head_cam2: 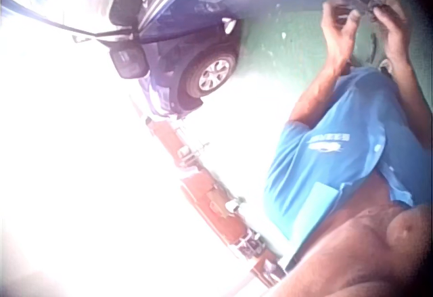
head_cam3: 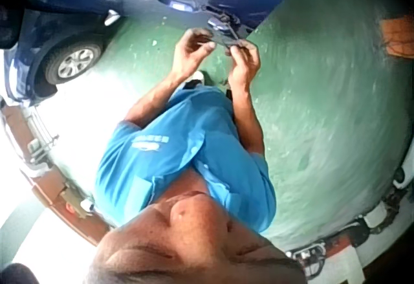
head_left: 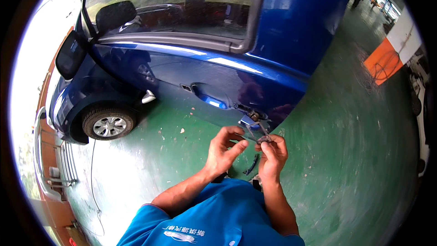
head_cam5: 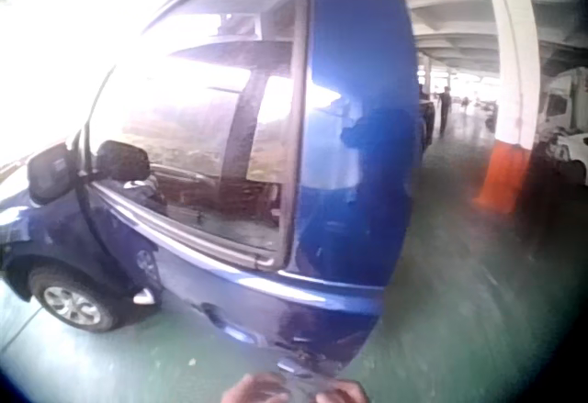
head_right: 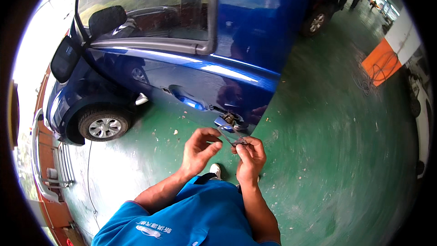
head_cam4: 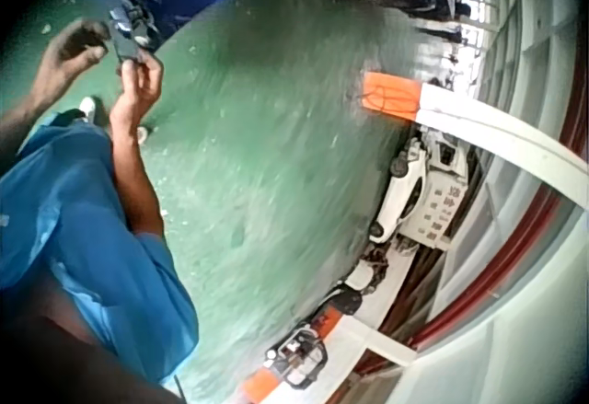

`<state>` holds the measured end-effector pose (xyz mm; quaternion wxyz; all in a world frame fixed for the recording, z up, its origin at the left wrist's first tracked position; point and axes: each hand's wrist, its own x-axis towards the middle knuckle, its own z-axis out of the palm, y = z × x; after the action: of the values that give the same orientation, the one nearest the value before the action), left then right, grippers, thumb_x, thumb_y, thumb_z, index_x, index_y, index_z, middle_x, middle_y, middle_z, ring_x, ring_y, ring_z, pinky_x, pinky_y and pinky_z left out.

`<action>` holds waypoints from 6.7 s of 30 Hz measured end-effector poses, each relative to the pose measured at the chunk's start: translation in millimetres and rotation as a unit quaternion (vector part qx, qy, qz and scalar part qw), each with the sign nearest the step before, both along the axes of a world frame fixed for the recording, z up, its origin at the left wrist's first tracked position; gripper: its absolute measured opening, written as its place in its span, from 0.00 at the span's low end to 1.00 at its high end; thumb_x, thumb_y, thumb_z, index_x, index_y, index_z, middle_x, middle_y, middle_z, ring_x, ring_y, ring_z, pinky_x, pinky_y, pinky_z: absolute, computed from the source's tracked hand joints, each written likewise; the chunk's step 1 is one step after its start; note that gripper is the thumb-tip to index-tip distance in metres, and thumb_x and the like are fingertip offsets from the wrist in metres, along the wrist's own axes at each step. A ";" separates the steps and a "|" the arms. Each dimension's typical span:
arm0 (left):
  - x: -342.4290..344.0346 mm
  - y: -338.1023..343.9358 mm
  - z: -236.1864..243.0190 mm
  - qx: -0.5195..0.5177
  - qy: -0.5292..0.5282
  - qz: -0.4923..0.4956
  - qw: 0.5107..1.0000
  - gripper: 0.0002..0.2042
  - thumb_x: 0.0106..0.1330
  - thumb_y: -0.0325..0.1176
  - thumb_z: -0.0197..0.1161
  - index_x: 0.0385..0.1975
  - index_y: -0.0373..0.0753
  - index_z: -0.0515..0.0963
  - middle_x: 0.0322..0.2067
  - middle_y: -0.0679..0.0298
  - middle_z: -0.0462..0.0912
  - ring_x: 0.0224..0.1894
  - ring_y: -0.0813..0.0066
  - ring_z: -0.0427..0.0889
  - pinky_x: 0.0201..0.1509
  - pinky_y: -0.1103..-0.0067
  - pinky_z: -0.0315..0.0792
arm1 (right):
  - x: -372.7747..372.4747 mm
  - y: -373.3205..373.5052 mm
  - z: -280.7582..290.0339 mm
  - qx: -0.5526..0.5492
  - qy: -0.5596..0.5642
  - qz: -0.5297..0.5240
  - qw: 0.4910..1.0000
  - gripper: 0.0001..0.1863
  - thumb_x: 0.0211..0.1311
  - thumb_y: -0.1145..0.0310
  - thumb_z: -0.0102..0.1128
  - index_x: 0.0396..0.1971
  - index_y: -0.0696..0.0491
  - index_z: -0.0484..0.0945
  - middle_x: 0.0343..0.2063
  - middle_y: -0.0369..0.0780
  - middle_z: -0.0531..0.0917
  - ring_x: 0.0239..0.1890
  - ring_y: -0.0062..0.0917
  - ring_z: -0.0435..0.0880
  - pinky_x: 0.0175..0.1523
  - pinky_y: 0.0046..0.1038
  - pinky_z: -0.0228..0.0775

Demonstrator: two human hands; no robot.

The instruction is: The person removes a car door handle, retrieves a screwdriver from a toolbox, and uses it to adjust the door mechanism. The person then reattaches the handle and tests the door opening and closing.

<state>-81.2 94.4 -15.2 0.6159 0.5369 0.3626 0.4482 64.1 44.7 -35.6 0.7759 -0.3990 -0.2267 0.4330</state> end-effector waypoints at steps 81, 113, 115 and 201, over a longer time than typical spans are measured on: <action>-3.0 53.7 30.0 0.066 0.122 0.030 0.990 0.08 0.68 0.21 0.60 0.45 0.31 0.79 0.33 0.63 0.84 0.35 0.80 0.80 0.42 0.82 0.75 | -10.4 38.0 -34.4 -0.036 -0.336 -0.070 0.938 0.06 0.64 0.75 0.64 0.36 0.62 0.81 0.23 0.36 0.84 0.25 0.15 0.81 0.30 0.19 0.72; 8.4 50.3 -2.0 0.061 0.072 0.160 0.983 0.08 0.68 0.27 0.65 0.40 0.28 0.80 0.29 0.64 0.85 0.32 0.83 0.79 0.39 0.85 0.74 | -3.4 29.5 2.9 0.021 -0.333 -0.069 0.940 0.12 0.59 0.76 0.66 0.42 0.60 0.78 0.30 0.40 0.85 0.31 0.22 0.85 0.39 0.23 0.77; 8.5 49.6 -2.8 0.049 0.052 0.175 0.982 0.08 0.67 0.27 0.66 0.40 0.28 0.81 0.29 0.64 0.85 0.32 0.84 0.79 0.39 0.85 0.74 | -3.7 29.4 3.0 0.022 -0.328 -0.067 0.942 0.12 0.59 0.77 0.67 0.42 0.60 0.78 0.30 0.41 0.85 0.31 0.22 0.85 0.38 0.23 0.77; 23.8 63.7 -11.7 0.278 0.096 0.277 0.915 0.14 0.54 0.17 0.72 0.38 0.33 0.77 0.36 0.54 0.82 0.36 0.65 0.82 0.39 0.76 0.76 | 33.9 73.4 29.8 0.047 -0.544 -0.130 0.827 0.23 0.52 0.79 0.69 0.43 0.62 0.65 0.35 0.46 0.80 0.35 0.28 0.80 0.44 0.28 0.71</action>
<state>-57.4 158.1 -27.0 0.2551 0.6052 0.4147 0.6298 98.0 118.1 -5.8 0.5933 -0.5589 -0.5785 0.0299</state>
